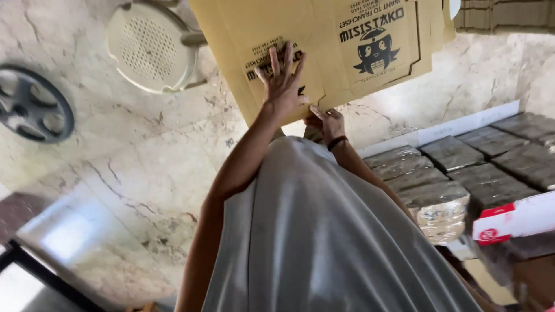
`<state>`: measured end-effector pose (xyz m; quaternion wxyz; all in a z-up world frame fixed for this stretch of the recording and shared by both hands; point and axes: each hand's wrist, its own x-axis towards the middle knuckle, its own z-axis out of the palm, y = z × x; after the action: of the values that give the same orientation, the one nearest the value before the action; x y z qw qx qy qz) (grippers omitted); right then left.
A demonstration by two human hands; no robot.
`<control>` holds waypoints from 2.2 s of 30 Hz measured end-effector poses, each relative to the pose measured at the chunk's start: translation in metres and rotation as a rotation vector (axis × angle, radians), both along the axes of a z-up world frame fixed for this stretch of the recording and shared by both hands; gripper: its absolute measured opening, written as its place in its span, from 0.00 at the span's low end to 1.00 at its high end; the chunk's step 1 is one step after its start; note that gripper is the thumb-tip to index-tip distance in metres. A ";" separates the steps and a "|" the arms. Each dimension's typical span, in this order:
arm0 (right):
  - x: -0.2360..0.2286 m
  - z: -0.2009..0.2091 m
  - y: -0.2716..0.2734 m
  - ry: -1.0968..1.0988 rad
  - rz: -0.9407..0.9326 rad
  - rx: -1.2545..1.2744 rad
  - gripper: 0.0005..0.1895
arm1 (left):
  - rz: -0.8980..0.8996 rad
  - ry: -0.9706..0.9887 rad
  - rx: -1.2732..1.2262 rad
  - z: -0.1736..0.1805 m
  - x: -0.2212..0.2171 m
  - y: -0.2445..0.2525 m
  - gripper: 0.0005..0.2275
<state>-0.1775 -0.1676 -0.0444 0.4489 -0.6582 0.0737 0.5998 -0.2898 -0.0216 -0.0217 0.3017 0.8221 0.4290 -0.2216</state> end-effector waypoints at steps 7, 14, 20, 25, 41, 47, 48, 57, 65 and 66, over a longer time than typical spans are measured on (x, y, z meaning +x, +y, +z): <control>-0.020 0.033 0.022 -0.185 -0.218 -0.247 0.10 | 0.066 0.126 0.035 -0.003 0.024 -0.008 0.57; -0.028 0.071 0.030 -0.246 -0.351 -0.060 0.14 | -0.007 0.186 0.081 0.003 0.024 -0.004 0.51; -0.003 0.064 0.019 0.046 -0.167 -0.098 0.19 | 0.003 0.184 -0.185 0.029 0.021 0.015 0.58; 0.026 0.061 0.032 0.234 -0.040 0.054 0.32 | -0.109 0.047 0.134 -0.003 0.025 0.056 0.46; 0.030 0.098 0.089 0.073 0.096 0.186 0.27 | -0.390 0.175 -0.063 0.027 0.081 0.111 0.58; 0.027 0.083 0.052 0.181 -0.046 -0.037 0.21 | -0.411 0.112 -0.059 0.028 0.078 0.115 0.51; 0.025 0.067 0.044 0.188 -0.040 -0.041 0.21 | -0.404 0.119 -0.064 0.028 0.073 0.116 0.51; -0.036 -0.030 -0.016 0.002 -0.001 -0.144 0.20 | -0.102 0.012 0.119 -0.015 -0.050 0.047 0.62; -0.102 0.074 0.045 0.112 0.334 -0.324 0.28 | -0.109 0.189 0.093 -0.018 -0.057 0.033 0.58; -0.103 0.075 0.039 0.105 0.339 -0.317 0.28 | -0.102 0.185 0.100 -0.008 -0.057 0.030 0.58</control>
<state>-0.2807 -0.1285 0.0305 0.2283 -0.6914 0.0786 0.6809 -0.3467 0.0085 -0.0296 0.2078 0.8329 0.4231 -0.2901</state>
